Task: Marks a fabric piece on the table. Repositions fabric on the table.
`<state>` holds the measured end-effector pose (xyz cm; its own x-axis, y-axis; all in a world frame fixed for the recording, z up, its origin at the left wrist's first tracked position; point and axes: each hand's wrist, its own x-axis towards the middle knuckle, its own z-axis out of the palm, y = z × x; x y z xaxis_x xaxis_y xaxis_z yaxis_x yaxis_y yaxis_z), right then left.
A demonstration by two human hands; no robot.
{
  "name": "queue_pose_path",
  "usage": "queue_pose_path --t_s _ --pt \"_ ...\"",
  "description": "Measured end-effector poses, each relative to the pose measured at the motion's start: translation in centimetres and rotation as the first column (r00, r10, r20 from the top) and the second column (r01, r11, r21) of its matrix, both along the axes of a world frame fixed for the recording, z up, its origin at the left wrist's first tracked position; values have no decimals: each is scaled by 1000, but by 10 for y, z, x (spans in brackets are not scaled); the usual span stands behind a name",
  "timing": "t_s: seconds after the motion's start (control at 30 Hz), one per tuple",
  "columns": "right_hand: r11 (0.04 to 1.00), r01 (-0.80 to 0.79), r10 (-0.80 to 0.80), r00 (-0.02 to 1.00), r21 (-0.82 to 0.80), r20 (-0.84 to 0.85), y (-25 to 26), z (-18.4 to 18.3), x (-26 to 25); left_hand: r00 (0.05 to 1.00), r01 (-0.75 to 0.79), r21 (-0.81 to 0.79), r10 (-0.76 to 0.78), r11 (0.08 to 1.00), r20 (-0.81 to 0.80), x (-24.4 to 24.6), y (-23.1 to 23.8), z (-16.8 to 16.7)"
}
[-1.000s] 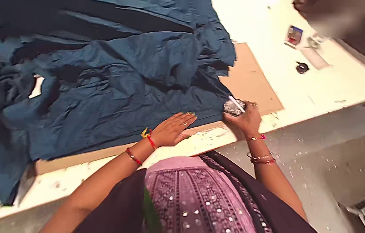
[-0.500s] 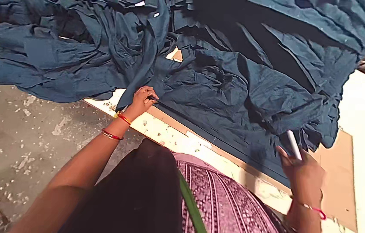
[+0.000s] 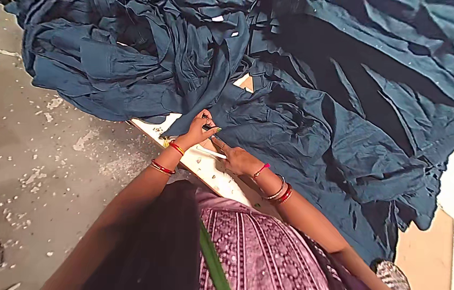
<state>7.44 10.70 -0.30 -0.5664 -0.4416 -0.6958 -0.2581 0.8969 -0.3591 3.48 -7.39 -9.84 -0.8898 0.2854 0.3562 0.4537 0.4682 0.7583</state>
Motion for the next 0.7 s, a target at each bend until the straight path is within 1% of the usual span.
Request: queue_pose_path --t_s 0.1,0.23,0.4,0.47,0.5,0.53,0.57,0.6,0.63,0.67,0.7 --pt "1000 -18 17 999 15 48 2 -1 -4 1000 7 6 -8 1000 5 2 0 2" --pt "999 -23 22 999 37 38 0 0 -3 999 -7 -26 6 1000 -38 -1 1 -3" --pt "999 -13 11 999 40 36 -2 1 -1 1000 2 -55 -3 999 -25 1 4 2" --pt "1000 21 -20 998 -17 67 4 1 -1 1000 4 -74 -6 997 -20 2 5 3" --pt "993 58 -48 994 -103 97 12 0 -1 1000 1 -88 -2 996 -17 2 5 3" --pt "959 140 -101 981 -245 164 24 -3 1 1000 1 -103 0 995 2 2 4 4" --pt "864 268 -170 952 -426 253 38 -11 4 1000 -7 -116 6 993 -9 1 4 1" --pt "708 381 -208 917 -595 339 53 -20 6 1000 -16 -123 13 992 -27 -1 4 -1" --pt "545 456 -242 889 -704 389 66 -28 8 999 -22 -126 17 992 -38 -1 4 -2" --pt "398 494 -311 866 -773 392 75 -36 9 999 -22 -126 18 992 -36 0 5 -1" --pt "276 503 -394 836 -819 381 80 -42 10 999 -18 -124 12 992 -45 1 5 -1"
